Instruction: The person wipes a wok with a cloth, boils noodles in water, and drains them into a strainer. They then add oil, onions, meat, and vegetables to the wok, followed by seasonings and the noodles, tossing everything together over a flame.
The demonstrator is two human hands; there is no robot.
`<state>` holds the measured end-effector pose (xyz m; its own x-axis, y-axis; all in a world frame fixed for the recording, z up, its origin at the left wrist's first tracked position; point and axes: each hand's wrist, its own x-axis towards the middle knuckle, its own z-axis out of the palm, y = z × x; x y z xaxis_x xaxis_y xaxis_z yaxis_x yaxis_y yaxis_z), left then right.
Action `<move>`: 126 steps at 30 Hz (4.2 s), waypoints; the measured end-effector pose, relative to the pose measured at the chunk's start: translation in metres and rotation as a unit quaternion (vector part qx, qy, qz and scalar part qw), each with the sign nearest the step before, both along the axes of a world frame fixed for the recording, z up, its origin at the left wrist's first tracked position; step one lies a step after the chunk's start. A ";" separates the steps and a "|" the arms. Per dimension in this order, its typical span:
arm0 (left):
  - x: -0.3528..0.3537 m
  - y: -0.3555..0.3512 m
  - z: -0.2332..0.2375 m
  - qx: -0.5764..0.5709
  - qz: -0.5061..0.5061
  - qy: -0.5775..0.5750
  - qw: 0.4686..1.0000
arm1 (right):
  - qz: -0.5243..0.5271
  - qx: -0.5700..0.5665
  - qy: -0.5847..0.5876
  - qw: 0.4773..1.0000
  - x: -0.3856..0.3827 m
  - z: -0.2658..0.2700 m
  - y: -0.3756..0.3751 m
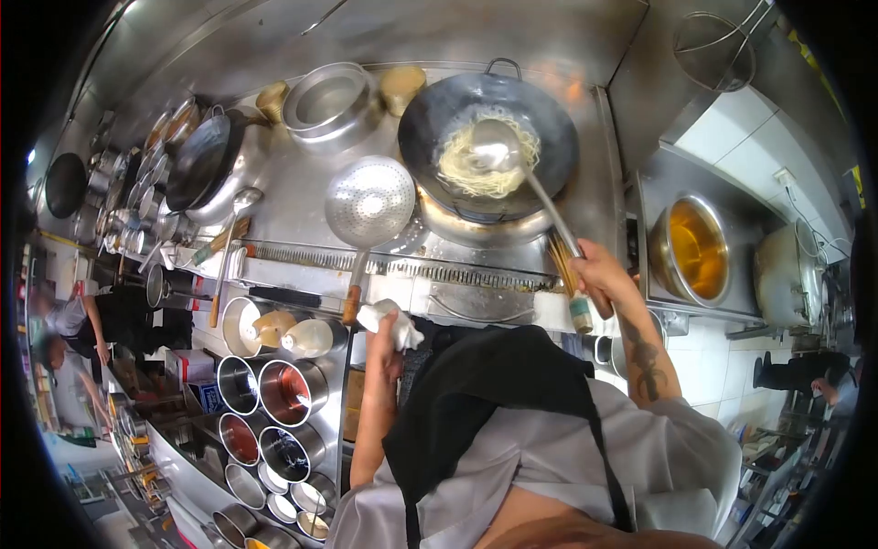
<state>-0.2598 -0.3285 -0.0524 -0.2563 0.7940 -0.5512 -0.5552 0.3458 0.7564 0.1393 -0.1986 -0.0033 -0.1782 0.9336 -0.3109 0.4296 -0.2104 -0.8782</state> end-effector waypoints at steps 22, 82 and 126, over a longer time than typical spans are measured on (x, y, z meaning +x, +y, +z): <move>0.025 0.003 0.022 0.017 -0.136 0.005 0.990 | -0.060 -0.168 0.200 0.963 -0.053 0.022 0.017; 0.045 0.025 0.038 -0.002 -0.185 -0.042 0.982 | -0.008 0.210 -0.237 0.948 -0.028 -0.028 0.015; 0.123 0.203 -0.010 -0.061 -0.142 -0.206 0.966 | -0.154 0.205 -0.157 0.954 -0.018 -0.092 -0.045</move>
